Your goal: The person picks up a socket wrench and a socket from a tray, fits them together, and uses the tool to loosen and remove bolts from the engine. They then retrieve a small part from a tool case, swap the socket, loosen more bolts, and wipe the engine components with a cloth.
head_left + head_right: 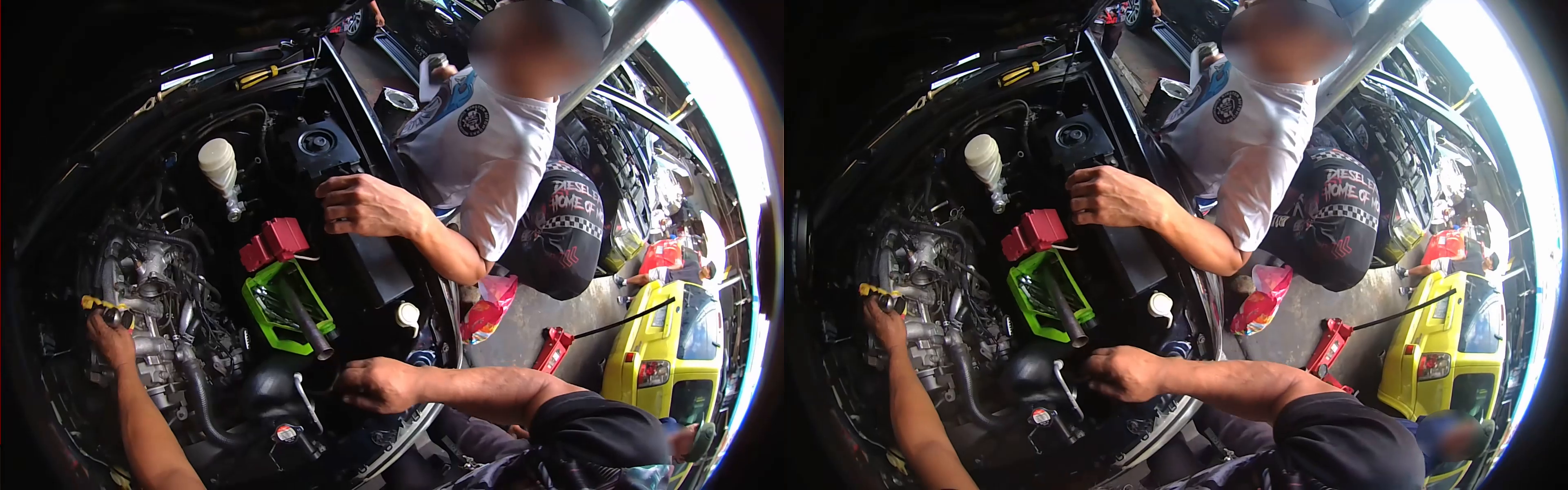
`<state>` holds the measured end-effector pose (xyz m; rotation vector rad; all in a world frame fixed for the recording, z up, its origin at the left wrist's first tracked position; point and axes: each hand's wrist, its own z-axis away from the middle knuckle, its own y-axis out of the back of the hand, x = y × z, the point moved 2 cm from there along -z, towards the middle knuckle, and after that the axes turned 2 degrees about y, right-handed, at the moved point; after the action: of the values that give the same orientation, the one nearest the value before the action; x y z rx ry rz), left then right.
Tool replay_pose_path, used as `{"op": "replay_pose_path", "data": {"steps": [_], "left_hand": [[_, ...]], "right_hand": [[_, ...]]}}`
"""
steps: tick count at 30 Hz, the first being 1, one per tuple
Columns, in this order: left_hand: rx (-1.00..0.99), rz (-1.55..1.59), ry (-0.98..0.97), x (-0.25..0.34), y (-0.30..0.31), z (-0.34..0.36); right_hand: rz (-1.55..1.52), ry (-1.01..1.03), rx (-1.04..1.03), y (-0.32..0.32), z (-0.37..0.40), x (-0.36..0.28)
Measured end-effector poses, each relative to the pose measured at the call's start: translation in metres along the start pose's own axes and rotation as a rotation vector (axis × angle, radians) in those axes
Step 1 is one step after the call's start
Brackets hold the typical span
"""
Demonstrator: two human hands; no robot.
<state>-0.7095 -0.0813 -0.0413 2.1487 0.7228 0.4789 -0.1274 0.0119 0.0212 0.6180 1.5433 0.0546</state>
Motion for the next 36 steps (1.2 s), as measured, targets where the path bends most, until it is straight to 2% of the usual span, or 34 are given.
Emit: {"op": "replay_pose_path", "data": {"steps": [1, 4, 6, 9, 11, 13, 15, 17, 19, 20, 21, 22, 24, 26, 27, 28, 30, 31, 33, 34, 35, 36], "left_hand": [[0.077, 0.038, -0.043, -0.015, -0.006, 0.004], [0.186, 0.113, 0.093, -0.034, 0.006, 0.015], [0.287, 0.157, 0.167, -0.035, 0.024, 0.022], [0.347, 0.419, 0.357, -0.01, 0.068, 0.038], [0.392, 0.514, 0.405, 0.019, 0.11, 0.062], [0.394, 0.534, 0.334, 0.056, 0.154, 0.091], [0.371, 0.465, 0.134, 0.068, 0.187, 0.133], [0.28, 0.089, -0.103, 0.108, 0.238, 0.181], [0.177, 0.558, -0.057, 0.155, 0.277, 0.221], [0.082, 1.011, 0.109, 0.184, 0.29, 0.238], [0.074, 1.465, 0.316, 0.214, 0.303, 0.255], [0.03, 1.71, 0.536, 0.243, 0.312, 0.273], [-0.164, 1.714, 0.412, 0.281, 0.326, 0.294], [-0.287, 1.6, 0.25, 0.307, 0.342, 0.31], [-0.336, 1.514, 0.172, 0.316, 0.349, 0.318], [-0.426, 1.416, 0.143, 0.322, 0.352, 0.332], [-0.274, 1.456, 0.313, 0.333, 0.356, 0.365], [-0.192, 1.461, 0.41, 0.337, 0.356, 0.377], [-0.136, 1.505, 0.392, 0.342, 0.354, 0.386], [-0.11, 1.523, 0.382, 0.343, 0.357, 0.386], [-0.165, 1.632, 0.433, 0.346, 0.362, 0.388], [-0.176, 1.58, 0.413, 0.348, 0.369, 0.382]], "right_hand": [[0.003, -0.032, -0.008, 0.002, 0.015, -0.001], [-0.022, -0.103, -0.03, 0.006, 0.051, -0.007], [-0.031, -0.077, -0.033, 0.006, 0.066, -0.012], [-0.022, -0.073, -0.07, 0.004, 0.076, -0.021], [-0.035, -0.033, -0.078, -0.001, 0.077, -0.031], [-0.059, -0.044, -0.11, -0.005, 0.073, -0.044], [-0.098, -0.038, -0.121, -0.009, 0.069, -0.057], [-0.16, -0.019, -0.113, -0.009, 0.064, -0.068], [-0.236, 0.042, -0.061, -0.011, 0.056, -0.075], [-0.272, 0.055, -0.052, -0.012, 0.053, -0.079], [-0.51, -0.102, -0.075, -0.017, 0.052, -0.085], [-0.755, -0.186, -0.066, -0.023, 0.05, -0.095], [-1.009, -0.14, -0.164, -0.033, 0.048, -0.101], [-0.988, -0.281, -0.314, -0.052, 0.061, -0.089], [-1.004, -0.423, -0.341, -0.06, 0.067, -0.107], [-1.048, -0.441, -0.276, -0.075, 0.078, -0.103], [-0.922, -0.365, -0.276, -0.086, 0.096, -0.096], [-0.752, -0.328, -0.3, -0.081, 0.099, -0.101], [-0.426, -0.248, -0.352, -0.075, 0.105, -0.111], [-0.414, -0.154, -0.27, -0.076, 0.106, -0.115], [-0.403, -0.062, -0.187, -0.079, 0.108, -0.118], [-0.394, 0.029, -0.105, -0.081, 0.111, -0.12]]}}
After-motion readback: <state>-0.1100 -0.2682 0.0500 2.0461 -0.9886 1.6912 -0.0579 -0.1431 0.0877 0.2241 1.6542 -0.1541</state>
